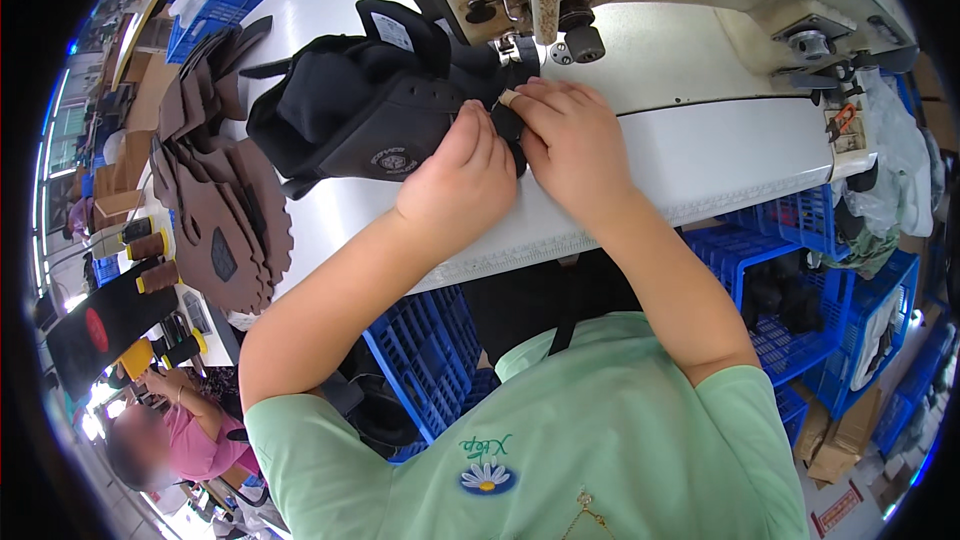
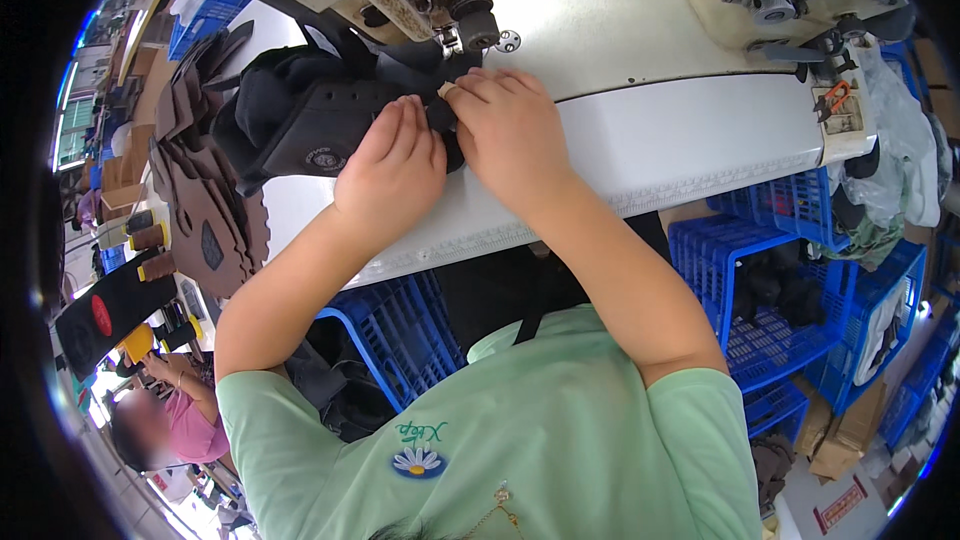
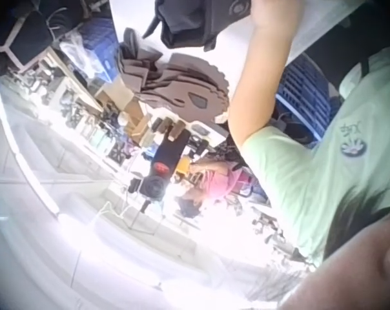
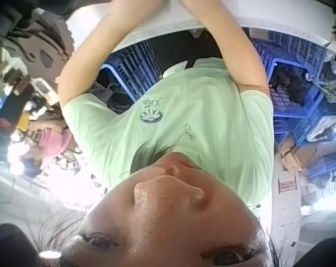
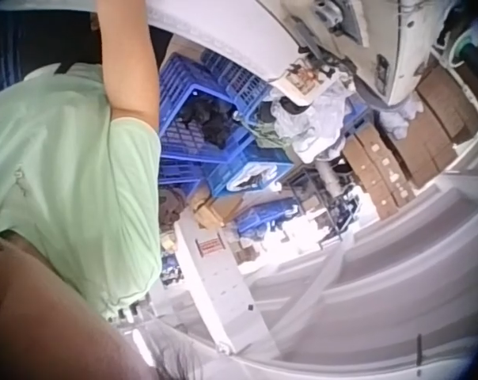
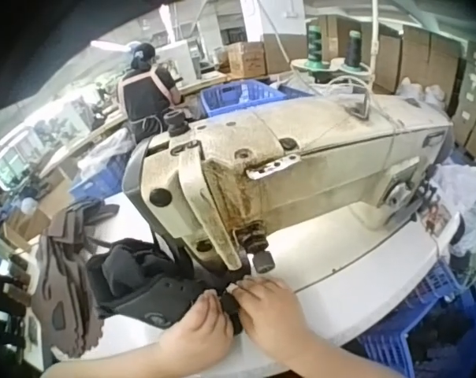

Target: Stitching leather shoe upper components using an industrial sewing machine.

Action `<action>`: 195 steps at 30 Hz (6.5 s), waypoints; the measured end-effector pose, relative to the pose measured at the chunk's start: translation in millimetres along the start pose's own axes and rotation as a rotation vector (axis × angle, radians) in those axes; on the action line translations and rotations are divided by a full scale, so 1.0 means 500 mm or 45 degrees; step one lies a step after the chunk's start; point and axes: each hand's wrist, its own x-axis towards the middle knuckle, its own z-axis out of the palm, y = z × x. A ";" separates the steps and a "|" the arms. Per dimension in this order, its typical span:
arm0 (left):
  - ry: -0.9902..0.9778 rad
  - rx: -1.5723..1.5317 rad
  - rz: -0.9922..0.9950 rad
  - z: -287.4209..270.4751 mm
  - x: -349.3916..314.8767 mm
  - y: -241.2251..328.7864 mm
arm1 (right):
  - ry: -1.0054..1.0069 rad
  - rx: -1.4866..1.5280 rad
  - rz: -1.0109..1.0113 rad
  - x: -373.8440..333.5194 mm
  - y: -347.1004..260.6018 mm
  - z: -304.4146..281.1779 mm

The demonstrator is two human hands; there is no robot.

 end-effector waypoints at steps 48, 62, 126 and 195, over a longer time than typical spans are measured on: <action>-0.230 0.084 0.013 -0.091 0.016 -0.068 | 0.044 0.204 -0.095 0.001 0.025 -0.026; -0.287 -0.102 0.135 -0.115 0.035 -0.111 | -0.028 0.330 -0.034 -0.050 -0.034 -0.039; 1.606 -2.240 -1.948 -0.064 -0.075 0.073 | 0.047 0.178 -0.026 -0.059 -0.063 -0.023; -0.560 0.049 -0.288 -0.076 0.006 0.055 | -0.223 0.045 -0.243 -0.047 -0.034 -0.048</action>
